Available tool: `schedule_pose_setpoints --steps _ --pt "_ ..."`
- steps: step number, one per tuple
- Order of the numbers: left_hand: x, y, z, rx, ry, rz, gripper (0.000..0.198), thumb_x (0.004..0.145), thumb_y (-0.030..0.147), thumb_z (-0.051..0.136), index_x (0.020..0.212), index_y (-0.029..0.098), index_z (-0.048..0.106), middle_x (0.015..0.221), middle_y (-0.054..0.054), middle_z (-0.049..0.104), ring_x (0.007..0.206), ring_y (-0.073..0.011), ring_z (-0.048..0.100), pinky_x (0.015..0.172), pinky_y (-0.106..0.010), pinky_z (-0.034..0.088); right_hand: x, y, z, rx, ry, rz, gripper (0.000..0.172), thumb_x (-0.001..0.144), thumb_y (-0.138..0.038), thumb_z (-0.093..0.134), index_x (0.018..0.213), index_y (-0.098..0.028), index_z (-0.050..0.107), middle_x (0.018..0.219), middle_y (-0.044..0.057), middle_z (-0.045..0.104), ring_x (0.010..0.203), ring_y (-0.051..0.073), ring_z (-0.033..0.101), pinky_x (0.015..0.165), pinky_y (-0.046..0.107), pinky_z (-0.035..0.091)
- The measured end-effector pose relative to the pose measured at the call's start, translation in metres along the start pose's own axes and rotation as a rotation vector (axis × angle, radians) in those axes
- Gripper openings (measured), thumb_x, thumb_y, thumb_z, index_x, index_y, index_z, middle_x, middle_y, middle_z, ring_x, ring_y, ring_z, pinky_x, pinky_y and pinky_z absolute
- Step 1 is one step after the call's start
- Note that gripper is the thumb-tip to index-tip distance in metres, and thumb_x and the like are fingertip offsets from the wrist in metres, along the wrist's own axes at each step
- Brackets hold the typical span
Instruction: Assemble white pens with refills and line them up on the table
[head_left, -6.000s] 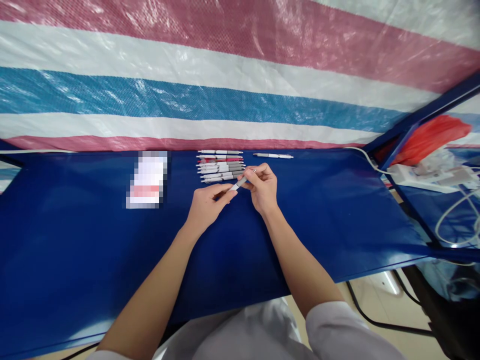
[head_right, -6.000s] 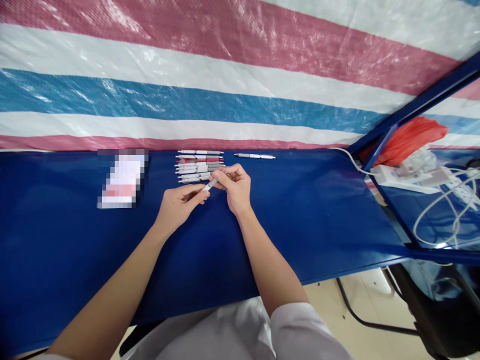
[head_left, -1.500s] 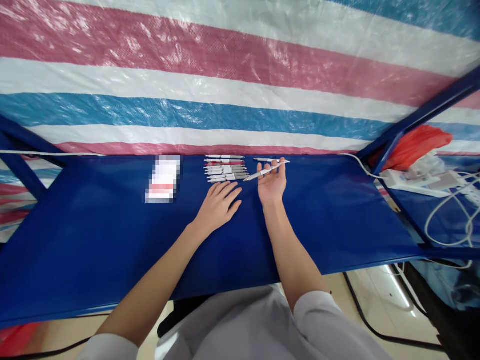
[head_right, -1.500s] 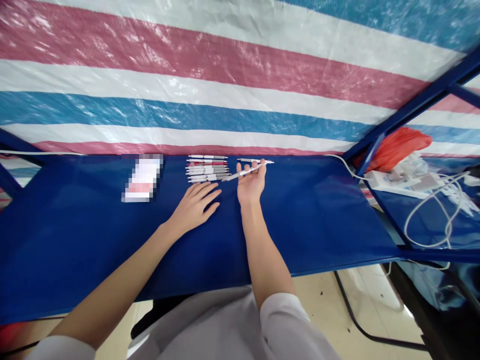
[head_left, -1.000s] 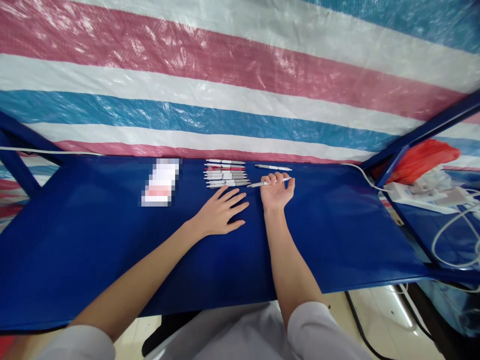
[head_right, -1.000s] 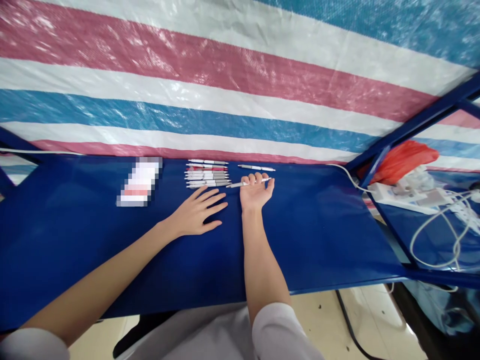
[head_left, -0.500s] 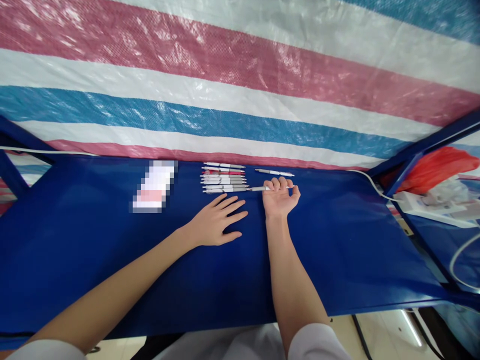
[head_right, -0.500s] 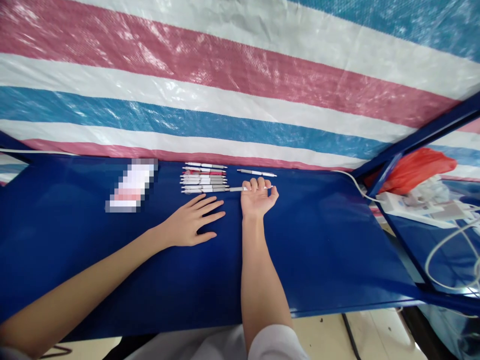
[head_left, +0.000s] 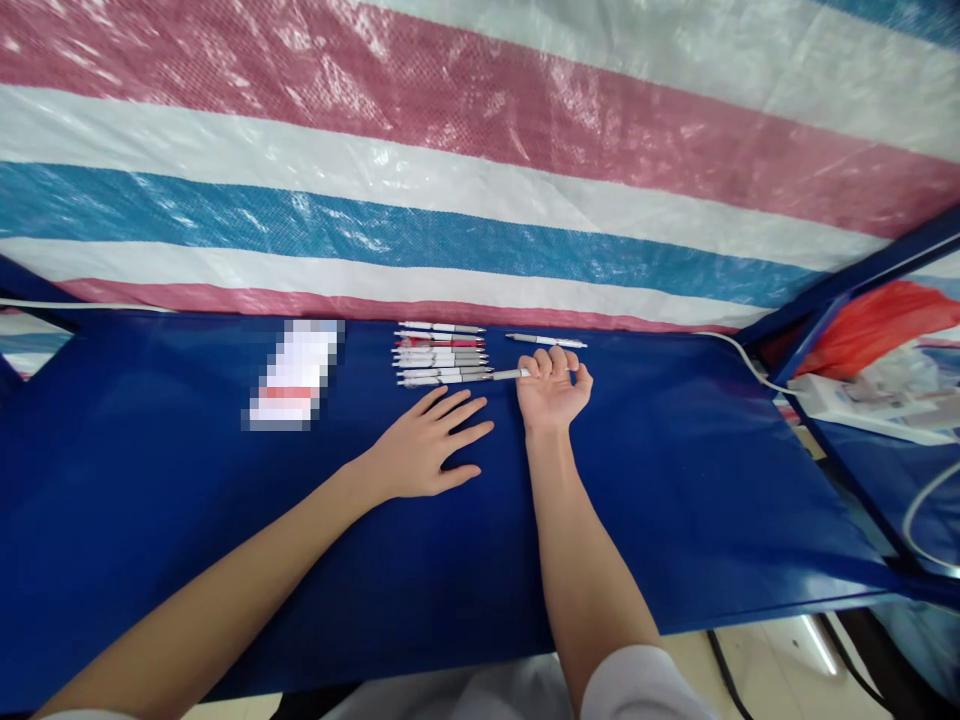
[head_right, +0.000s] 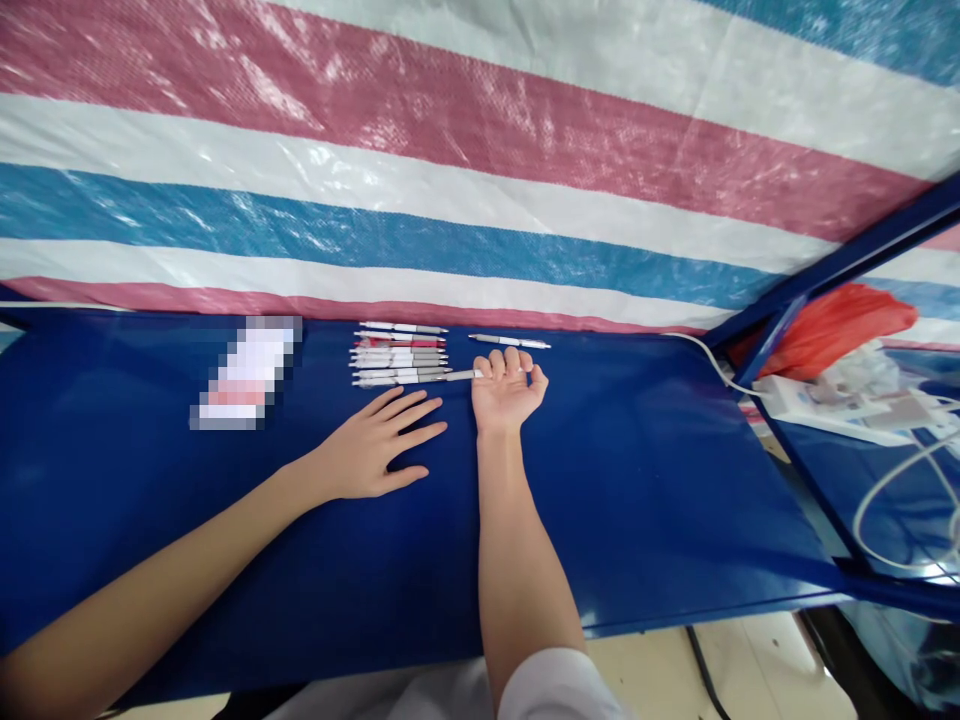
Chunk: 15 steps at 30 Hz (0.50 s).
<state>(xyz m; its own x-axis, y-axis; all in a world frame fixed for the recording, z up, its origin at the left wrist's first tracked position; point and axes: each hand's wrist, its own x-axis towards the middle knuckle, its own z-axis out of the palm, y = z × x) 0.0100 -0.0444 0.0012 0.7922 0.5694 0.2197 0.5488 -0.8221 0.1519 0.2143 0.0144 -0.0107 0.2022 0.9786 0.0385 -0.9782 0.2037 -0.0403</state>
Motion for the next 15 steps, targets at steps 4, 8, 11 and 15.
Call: schedule_pose_setpoints --steps 4,8,11,15 --pt "0.0002 -0.0005 0.0 0.002 0.003 0.004 0.052 0.093 0.048 0.051 0.138 0.022 0.054 0.149 -0.012 0.045 0.138 -0.0339 0.04 0.114 -0.054 0.027 0.0004 0.0001 0.0012 -0.016 0.015 -0.014 0.017 0.082 -0.03 0.045 0.07 -0.023 0.034 0.059 -0.008 0.027 0.049 0.01 0.028 0.05 0.026 0.034" --pt "-0.0008 -0.0017 0.0017 0.002 -0.009 0.005 0.053 0.093 0.048 0.05 0.139 0.022 0.052 0.15 -0.012 0.044 0.139 -0.0335 0.038 0.115 -0.054 0.026 0.0007 -0.0008 0.0008 -0.043 0.017 -0.032 0.017 0.084 -0.031 0.044 0.07 -0.024 0.035 0.059 -0.008 0.028 0.049 0.011 0.029 0.05 0.026 0.034" --pt "-0.0017 -0.0022 0.003 0.008 -0.02 0.008 0.054 0.094 0.049 0.049 0.141 0.023 0.051 0.151 -0.011 0.042 0.141 -0.0331 0.036 0.116 -0.054 0.023 0.0008 -0.0019 -0.0002 -0.027 0.006 -0.033 0.018 0.084 -0.031 0.044 0.07 -0.024 0.035 0.058 -0.008 0.028 0.049 0.011 0.03 0.05 0.026 0.034" --pt "-0.0019 -0.0017 0.0033 0.008 -0.025 0.001 0.054 0.094 0.049 0.049 0.141 0.022 0.051 0.152 -0.011 0.041 0.141 -0.0333 0.035 0.117 -0.055 0.022 0.0005 -0.0027 -0.0006 0.001 -0.001 -0.018 0.018 0.083 -0.03 0.043 0.069 -0.024 0.034 0.058 -0.008 0.028 0.049 0.011 0.03 0.05 0.026 0.034"
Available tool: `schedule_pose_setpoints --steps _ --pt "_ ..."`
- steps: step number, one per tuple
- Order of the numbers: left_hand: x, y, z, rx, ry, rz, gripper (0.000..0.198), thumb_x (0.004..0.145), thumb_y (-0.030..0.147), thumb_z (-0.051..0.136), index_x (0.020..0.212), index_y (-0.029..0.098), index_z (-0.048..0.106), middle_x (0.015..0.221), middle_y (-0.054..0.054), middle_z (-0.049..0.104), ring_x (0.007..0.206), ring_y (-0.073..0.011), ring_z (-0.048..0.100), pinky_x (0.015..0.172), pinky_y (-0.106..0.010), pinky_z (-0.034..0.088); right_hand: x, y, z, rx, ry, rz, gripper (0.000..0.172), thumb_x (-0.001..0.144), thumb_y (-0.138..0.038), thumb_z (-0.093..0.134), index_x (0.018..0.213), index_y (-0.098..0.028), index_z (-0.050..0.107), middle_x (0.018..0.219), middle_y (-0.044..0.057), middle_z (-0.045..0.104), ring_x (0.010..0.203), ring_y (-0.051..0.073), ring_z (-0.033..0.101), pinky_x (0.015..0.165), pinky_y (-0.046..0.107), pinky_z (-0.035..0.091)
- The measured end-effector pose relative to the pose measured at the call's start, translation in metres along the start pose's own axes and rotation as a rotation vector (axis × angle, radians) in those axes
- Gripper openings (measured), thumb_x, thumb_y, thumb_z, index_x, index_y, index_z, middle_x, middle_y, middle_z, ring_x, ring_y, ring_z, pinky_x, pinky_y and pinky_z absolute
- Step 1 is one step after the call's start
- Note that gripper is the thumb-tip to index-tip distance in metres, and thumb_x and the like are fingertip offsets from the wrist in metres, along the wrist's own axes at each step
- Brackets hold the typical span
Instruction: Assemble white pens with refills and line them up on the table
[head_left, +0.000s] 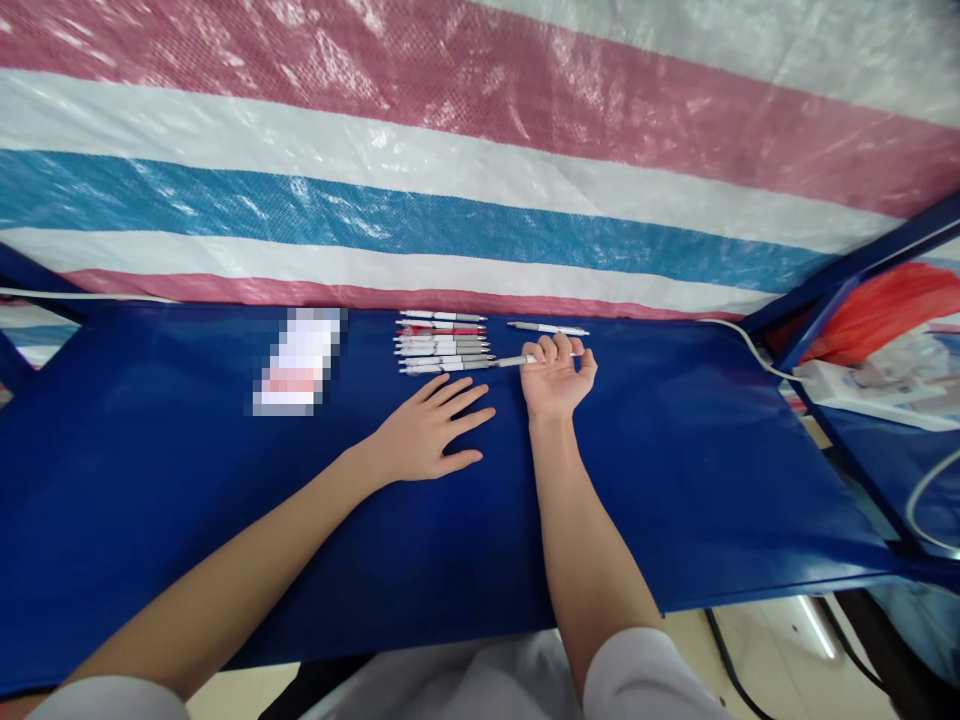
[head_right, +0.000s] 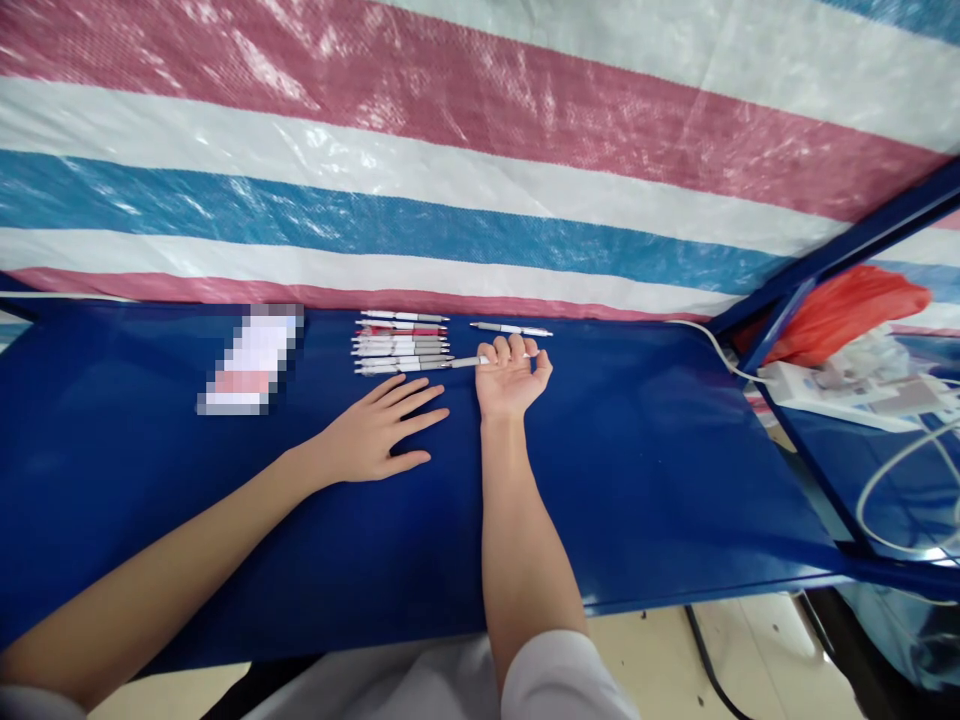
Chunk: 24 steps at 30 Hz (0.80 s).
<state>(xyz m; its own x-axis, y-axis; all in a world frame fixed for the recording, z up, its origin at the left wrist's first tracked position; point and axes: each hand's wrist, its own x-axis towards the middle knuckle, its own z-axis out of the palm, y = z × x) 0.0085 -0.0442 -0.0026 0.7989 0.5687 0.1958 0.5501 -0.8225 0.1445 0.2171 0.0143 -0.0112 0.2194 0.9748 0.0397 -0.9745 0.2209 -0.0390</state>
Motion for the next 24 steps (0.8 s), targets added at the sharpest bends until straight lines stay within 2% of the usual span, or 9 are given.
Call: schedule_pose_setpoints --steps 15,24 --pt "0.0002 0.0017 -0.002 -0.004 0.01 0.004 0.052 0.094 0.049 0.048 0.139 0.021 0.053 0.151 -0.012 0.043 0.141 -0.0327 0.035 0.117 -0.056 0.02 -0.0027 0.0011 -0.0004 -0.017 -0.045 0.031 0.018 0.081 -0.029 0.045 0.069 -0.024 0.032 0.058 -0.008 0.027 0.049 0.011 0.028 0.051 0.026 0.035" --pt "0.0006 0.0006 -0.0011 -0.017 0.022 0.003 0.053 0.094 0.049 0.049 0.138 0.021 0.054 0.15 -0.013 0.044 0.139 -0.0331 0.038 0.116 -0.056 0.022 -0.0027 0.0019 0.0006 -0.052 -0.022 -0.009 0.018 0.08 -0.028 0.045 0.068 -0.023 0.032 0.058 -0.008 0.026 0.049 0.011 0.027 0.05 0.026 0.034"
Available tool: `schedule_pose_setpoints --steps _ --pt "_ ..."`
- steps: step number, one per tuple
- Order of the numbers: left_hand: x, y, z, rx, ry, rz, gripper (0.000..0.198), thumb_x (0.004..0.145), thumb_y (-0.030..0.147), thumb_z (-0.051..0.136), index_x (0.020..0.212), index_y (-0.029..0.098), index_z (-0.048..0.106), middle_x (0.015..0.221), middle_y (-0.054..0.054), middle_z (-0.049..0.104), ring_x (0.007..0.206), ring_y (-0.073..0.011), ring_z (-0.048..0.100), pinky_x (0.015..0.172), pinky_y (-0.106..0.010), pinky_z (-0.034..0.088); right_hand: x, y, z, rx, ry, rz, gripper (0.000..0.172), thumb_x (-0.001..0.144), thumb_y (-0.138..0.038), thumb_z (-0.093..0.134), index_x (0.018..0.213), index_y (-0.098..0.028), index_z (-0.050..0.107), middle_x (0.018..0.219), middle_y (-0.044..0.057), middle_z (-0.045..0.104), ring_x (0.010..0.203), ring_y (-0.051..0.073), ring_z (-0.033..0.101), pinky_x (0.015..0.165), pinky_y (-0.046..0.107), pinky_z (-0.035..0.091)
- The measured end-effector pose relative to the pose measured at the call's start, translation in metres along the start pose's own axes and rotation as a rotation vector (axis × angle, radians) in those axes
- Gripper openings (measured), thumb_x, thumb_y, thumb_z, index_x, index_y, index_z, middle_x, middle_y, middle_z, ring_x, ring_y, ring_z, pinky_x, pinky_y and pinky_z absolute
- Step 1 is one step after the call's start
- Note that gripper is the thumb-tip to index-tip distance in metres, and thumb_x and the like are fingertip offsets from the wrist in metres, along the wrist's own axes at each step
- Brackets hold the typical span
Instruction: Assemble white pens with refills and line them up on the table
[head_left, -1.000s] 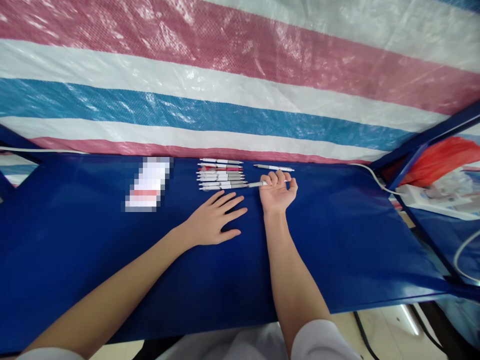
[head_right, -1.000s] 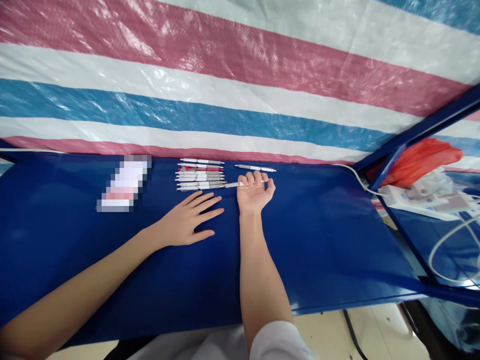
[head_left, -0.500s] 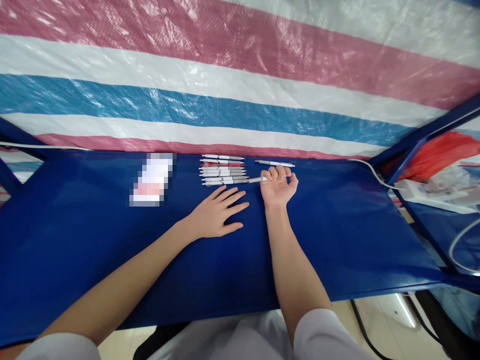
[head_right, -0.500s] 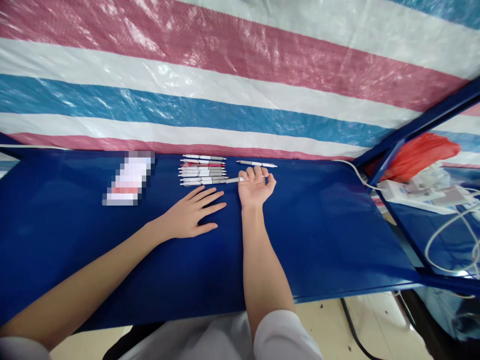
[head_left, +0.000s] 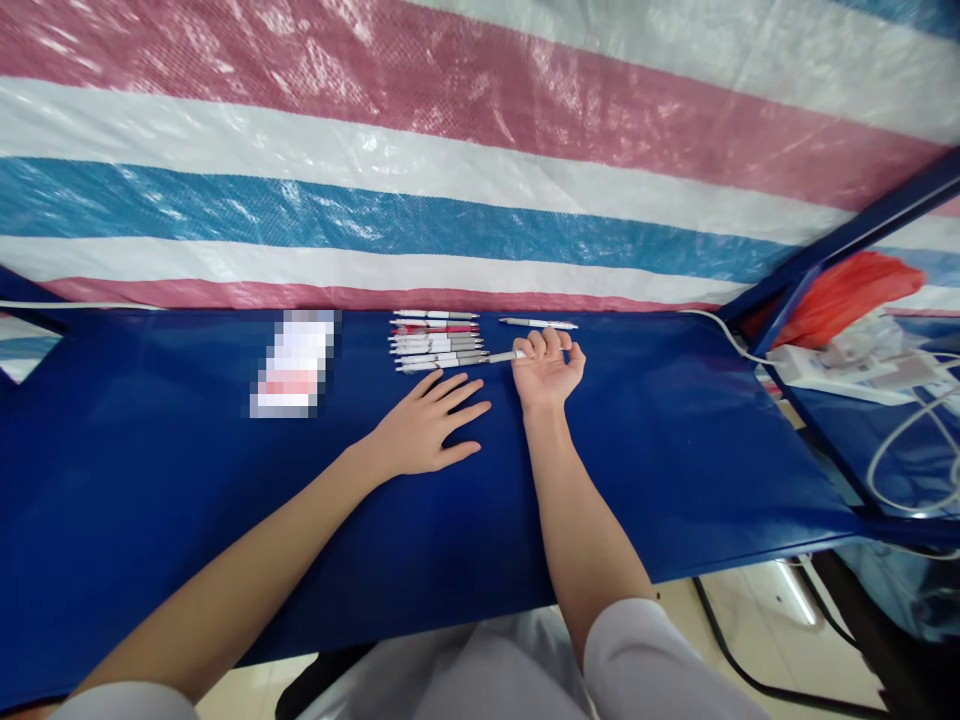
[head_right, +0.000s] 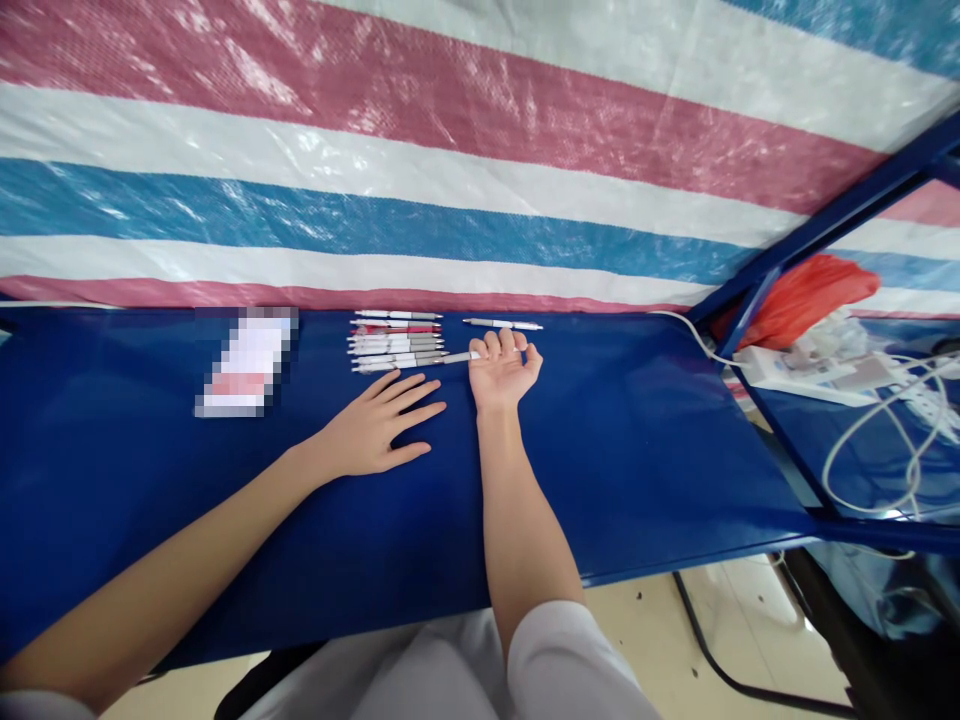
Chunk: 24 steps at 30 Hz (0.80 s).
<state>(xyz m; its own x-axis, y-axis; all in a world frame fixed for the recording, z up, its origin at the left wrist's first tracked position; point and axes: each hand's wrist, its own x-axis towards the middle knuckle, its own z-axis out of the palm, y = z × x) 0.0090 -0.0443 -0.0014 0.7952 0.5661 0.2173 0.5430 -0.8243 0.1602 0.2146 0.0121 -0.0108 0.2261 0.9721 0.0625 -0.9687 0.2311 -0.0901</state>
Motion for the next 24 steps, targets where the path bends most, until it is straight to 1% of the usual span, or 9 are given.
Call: schedule_pose_setpoints --steps 4,6,12,16,24 --pt "0.0002 0.0002 -0.0002 -0.012 0.007 -0.004 0.052 0.094 0.048 0.05 0.138 0.022 0.054 0.15 -0.012 0.044 0.14 -0.0325 0.037 0.117 -0.055 0.021 -0.0011 -0.0006 0.0011 -0.053 0.03 -0.04 0.019 0.081 -0.028 0.044 0.067 -0.023 0.031 0.059 -0.008 0.025 0.049 0.011 0.025 0.049 0.027 0.033" --pt "0.0003 0.0002 -0.0002 -0.017 0.006 -0.009 0.052 0.093 0.048 0.05 0.138 0.022 0.054 0.15 -0.011 0.045 0.14 -0.0323 0.037 0.117 -0.055 0.02 -0.0016 -0.0011 0.0015 -0.044 0.036 -0.049 0.019 0.081 -0.028 0.044 0.067 -0.023 0.032 0.059 -0.008 0.025 0.049 0.011 0.025 0.049 0.027 0.033" --pt "0.0009 0.0002 0.0004 -0.002 -0.003 -0.006 0.052 0.094 0.048 0.049 0.138 0.021 0.054 0.15 -0.012 0.044 0.14 -0.0322 0.038 0.117 -0.055 0.021 -0.0019 -0.002 0.0016 0.019 0.038 -0.04 0.022 0.084 -0.033 0.043 0.067 -0.024 0.033 0.058 -0.008 0.026 0.049 0.011 0.026 0.048 0.027 0.033" --pt "0.0014 0.0002 -0.0001 0.007 -0.009 -0.003 0.052 0.094 0.048 0.048 0.138 0.02 0.054 0.15 -0.013 0.044 0.139 -0.0328 0.038 0.117 -0.056 0.021 -0.0017 -0.0023 0.0008 0.041 0.034 -0.032 0.022 0.084 -0.033 0.044 0.067 -0.023 0.033 0.058 -0.008 0.026 0.049 0.011 0.026 0.049 0.027 0.033" --pt "0.0016 0.0003 -0.001 -0.002 -0.017 -0.003 0.053 0.094 0.048 0.049 0.138 0.021 0.054 0.15 -0.012 0.044 0.14 -0.0333 0.037 0.117 -0.056 0.02 -0.001 -0.0022 -0.0001 0.021 0.047 -0.043 0.023 0.082 -0.034 0.043 0.066 -0.023 0.032 0.056 -0.008 0.027 0.048 0.011 0.025 0.048 0.027 0.033"
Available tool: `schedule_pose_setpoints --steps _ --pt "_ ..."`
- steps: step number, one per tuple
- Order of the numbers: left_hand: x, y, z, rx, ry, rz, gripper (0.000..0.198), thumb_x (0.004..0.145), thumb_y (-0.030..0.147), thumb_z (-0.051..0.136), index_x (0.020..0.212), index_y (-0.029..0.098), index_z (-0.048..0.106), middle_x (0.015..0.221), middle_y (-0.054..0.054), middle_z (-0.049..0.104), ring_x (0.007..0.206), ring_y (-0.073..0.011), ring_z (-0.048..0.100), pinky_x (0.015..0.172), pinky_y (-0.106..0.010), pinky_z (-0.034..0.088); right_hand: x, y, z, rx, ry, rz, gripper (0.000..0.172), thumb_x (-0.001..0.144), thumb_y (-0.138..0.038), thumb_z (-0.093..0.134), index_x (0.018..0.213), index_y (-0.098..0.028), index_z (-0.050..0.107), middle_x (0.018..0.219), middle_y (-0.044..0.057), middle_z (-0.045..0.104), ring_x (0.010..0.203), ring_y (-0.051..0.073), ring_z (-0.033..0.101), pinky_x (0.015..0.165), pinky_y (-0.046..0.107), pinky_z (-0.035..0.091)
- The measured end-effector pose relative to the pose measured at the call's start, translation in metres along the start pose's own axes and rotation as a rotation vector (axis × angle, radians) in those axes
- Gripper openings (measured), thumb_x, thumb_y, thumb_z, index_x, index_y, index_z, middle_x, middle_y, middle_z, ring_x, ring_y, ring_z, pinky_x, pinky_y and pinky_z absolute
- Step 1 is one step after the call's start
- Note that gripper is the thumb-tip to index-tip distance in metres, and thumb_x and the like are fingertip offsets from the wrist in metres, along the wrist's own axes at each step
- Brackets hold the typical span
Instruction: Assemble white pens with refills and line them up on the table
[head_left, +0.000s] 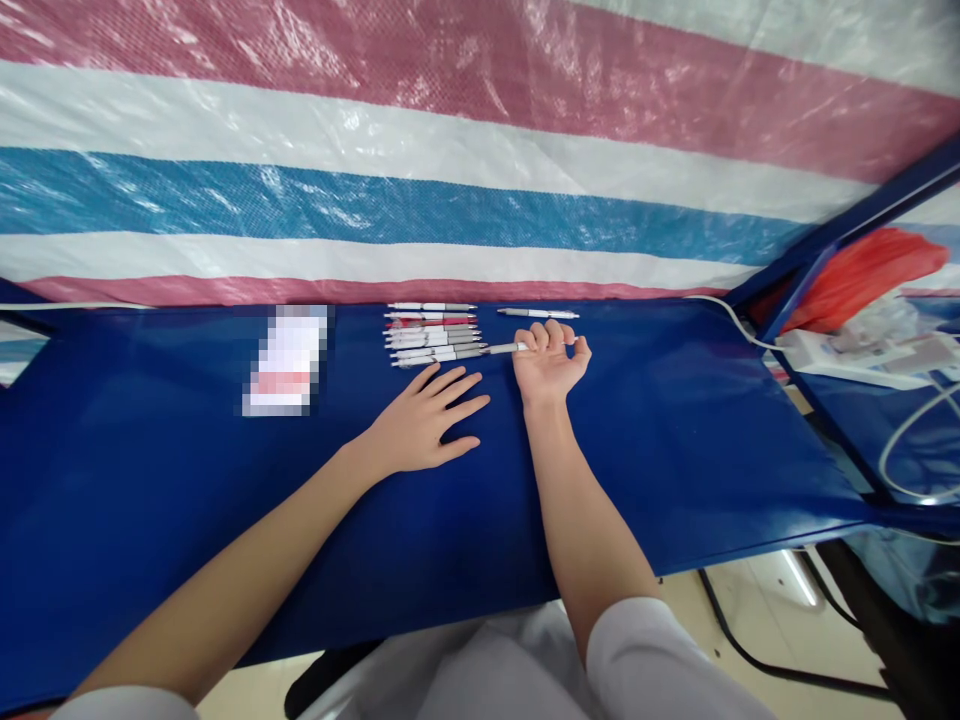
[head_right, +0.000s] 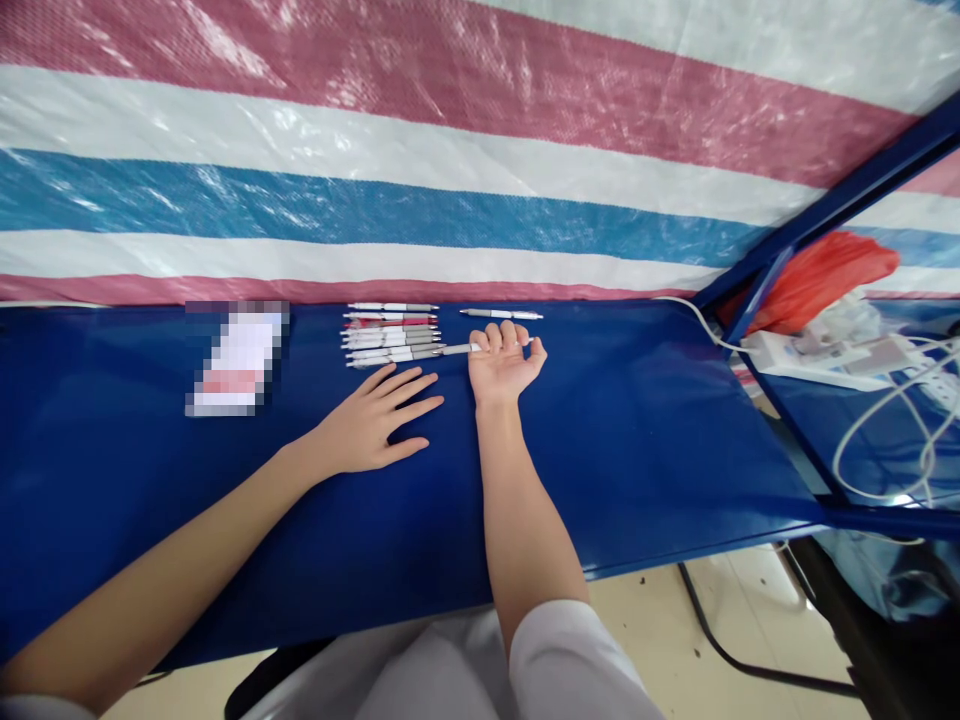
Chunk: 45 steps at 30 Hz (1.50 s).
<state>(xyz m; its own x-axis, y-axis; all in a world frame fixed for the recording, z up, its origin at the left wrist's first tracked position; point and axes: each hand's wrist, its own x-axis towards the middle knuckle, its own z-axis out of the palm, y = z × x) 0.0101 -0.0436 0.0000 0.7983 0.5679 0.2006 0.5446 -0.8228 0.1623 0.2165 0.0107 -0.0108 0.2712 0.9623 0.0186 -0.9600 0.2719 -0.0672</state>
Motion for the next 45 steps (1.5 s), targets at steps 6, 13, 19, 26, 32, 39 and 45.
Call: schedule_pose_setpoints --steps 6,13,19,26,32,39,45 --pt "-0.0004 -0.0003 0.0008 -0.006 0.01 -0.004 0.052 0.093 0.048 0.05 0.138 0.022 0.054 0.15 -0.011 0.044 0.14 -0.0322 0.037 0.118 -0.055 0.02 0.0001 0.0017 0.0002 -0.006 -0.002 0.007 0.023 0.082 -0.033 0.044 0.065 -0.023 0.031 0.056 -0.008 0.025 0.048 0.011 0.024 0.048 0.027 0.033" --pt "-0.0003 -0.0006 0.0014 -0.022 0.002 -0.007 0.052 0.093 0.048 0.051 0.138 0.021 0.054 0.15 -0.012 0.043 0.14 -0.0333 0.036 0.117 -0.056 0.021 0.0 0.0018 0.0001 -0.013 0.008 0.002 0.022 0.082 -0.031 0.042 0.065 -0.023 0.03 0.057 -0.008 0.023 0.048 0.011 0.023 0.048 0.027 0.032" --pt "-0.0005 -0.0008 0.0018 -0.04 0.014 -0.012 0.052 0.092 0.046 0.053 0.138 0.021 0.054 0.15 -0.012 0.044 0.14 -0.0333 0.037 0.117 -0.056 0.021 0.0006 0.0007 -0.0011 -0.058 0.005 -0.021 0.022 0.081 -0.031 0.044 0.066 -0.024 0.03 0.057 -0.008 0.023 0.048 0.011 0.023 0.048 0.028 0.032" --pt "-0.0004 -0.0015 0.0014 -0.016 0.005 -0.002 0.052 0.093 0.048 0.05 0.138 0.021 0.054 0.15 -0.012 0.043 0.14 -0.0336 0.037 0.117 -0.056 0.022 0.0009 0.0 -0.0007 0.015 -0.024 0.007 0.021 0.078 -0.027 0.045 0.066 -0.024 0.028 0.056 -0.008 0.023 0.048 0.011 0.023 0.049 0.027 0.032" --pt "0.0001 -0.0009 0.0018 -0.015 0.009 0.002 0.052 0.093 0.048 0.05 0.138 0.02 0.054 0.15 -0.013 0.044 0.14 -0.0341 0.037 0.116 -0.057 0.022 0.001 -0.0008 -0.0017 0.063 -0.022 0.013 0.02 0.08 -0.029 0.045 0.067 -0.024 0.03 0.056 -0.008 0.025 0.048 0.011 0.024 0.049 0.027 0.032" --pt "-0.0003 -0.0004 0.0012 -0.007 0.004 0.0 0.052 0.094 0.048 0.049 0.138 0.02 0.054 0.15 -0.012 0.044 0.139 -0.0337 0.038 0.117 -0.056 0.022 0.0005 -0.0005 -0.0022 0.086 -0.033 0.027 0.021 0.081 -0.03 0.044 0.066 -0.024 0.031 0.056 -0.008 0.026 0.049 0.011 0.024 0.049 0.027 0.032" --pt "-0.0001 -0.0006 0.0015 -0.008 0.013 0.002 0.052 0.094 0.048 0.05 0.138 0.02 0.055 0.149 -0.012 0.045 0.14 -0.0335 0.037 0.117 -0.056 0.021 0.0005 -0.0002 0.0003 -0.032 -0.017 -0.02 0.023 0.084 -0.031 0.039 0.064 -0.023 0.03 0.057 -0.008 0.021 0.049 0.011 0.018 0.049 0.027 0.029"
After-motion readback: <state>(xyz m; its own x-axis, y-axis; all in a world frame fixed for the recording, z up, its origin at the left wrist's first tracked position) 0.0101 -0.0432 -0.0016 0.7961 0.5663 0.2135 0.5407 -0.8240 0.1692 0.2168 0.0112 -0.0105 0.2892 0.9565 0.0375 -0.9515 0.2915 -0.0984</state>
